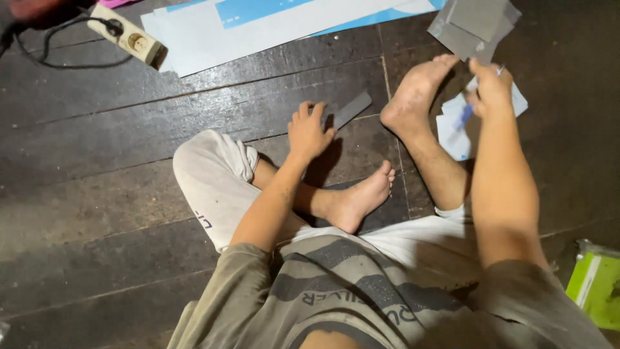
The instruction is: Marking lines on small rectangular pieces of paper using a metal ruler and a blue pen while sitting on the floor.
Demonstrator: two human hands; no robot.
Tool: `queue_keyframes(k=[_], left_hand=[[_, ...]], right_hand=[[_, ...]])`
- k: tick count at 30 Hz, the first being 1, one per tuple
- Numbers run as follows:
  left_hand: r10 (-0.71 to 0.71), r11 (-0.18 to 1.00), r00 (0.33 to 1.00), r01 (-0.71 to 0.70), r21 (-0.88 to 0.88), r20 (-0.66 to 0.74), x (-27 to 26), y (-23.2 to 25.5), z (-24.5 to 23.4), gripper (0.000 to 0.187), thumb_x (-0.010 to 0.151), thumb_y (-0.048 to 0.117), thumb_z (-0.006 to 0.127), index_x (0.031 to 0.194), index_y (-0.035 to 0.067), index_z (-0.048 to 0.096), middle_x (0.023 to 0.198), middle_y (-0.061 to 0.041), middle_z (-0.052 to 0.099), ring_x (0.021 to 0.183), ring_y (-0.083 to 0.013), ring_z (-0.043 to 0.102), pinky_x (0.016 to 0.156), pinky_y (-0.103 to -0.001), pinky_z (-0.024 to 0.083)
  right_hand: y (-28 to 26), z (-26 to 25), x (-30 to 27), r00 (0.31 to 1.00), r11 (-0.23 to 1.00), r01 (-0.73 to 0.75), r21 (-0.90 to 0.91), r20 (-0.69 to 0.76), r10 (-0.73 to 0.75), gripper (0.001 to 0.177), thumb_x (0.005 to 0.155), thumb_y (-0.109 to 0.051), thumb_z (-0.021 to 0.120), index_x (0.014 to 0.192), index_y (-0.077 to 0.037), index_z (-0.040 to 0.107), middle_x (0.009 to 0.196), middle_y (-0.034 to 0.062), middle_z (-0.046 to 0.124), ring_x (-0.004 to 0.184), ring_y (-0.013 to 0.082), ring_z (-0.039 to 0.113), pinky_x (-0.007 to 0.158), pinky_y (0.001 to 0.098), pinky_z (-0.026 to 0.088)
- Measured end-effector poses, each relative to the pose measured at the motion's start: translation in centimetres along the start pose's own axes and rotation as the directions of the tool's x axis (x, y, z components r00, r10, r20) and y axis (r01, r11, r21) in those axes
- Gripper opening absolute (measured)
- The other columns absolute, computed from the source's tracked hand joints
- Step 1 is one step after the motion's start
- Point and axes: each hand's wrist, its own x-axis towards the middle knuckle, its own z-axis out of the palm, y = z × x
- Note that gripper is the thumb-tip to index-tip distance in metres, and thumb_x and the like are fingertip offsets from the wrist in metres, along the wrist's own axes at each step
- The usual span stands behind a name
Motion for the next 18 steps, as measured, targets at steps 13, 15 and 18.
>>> queue_keyframes(k=[13,15,18], left_hand=[[0.121,0.973,0.993,-0.118,0.199,0.000,-1.8,-3.4,4.1,0.063,0.077,0.015,0.073,0.135,0.017,0.049,0.115,-0.016,0.058,0.091,-0.0407,0.060,0.076,-0.053,0.052],[0.074,0.995,0.997,-0.074,0.071,0.004,-1.6,-3.6,3.7,0.063,0.074,0.016,0.076,0.130,0.014,0.049,0.113,-0.018,0.052,0.088,-0.0419,0.061,0.075,-0.053,0.055],[-0.018,0.997,0.998,0.023,-0.077,0.063,-1.5,-3.1,1.5,0.060,0.078,0.022,0.074,0.131,0.011,0.048,0.118,-0.021,0.052,0.084,-0.0451,0.067,0.071,-0.052,0.057]], right_hand=[[6.3,-3.8,-7.5,0.983,0.165,0.179,-0.970,0.181,-0.003,0.091,0.079,-0.054,0.082,0.142,0.002,0.048,0.128,0.0286,0.058,0.110,0.0489,0.063,0.088,0.0607,0.052],[6.5,-4.8,-6.9,0.962,0.121,0.272,-0.955,0.272,-0.011,0.092,0.081,-0.057,0.073,0.146,0.005,0.053,0.137,0.0299,0.061,0.120,0.0507,0.059,0.095,0.0584,0.050],[6.7,-5.9,-7.5,0.965,0.099,0.252,-0.963,0.242,-0.097,0.059,0.092,-0.050,0.057,0.135,-0.010,0.066,0.125,0.0252,0.070,0.109,0.0517,0.064,0.086,0.0594,0.052]])
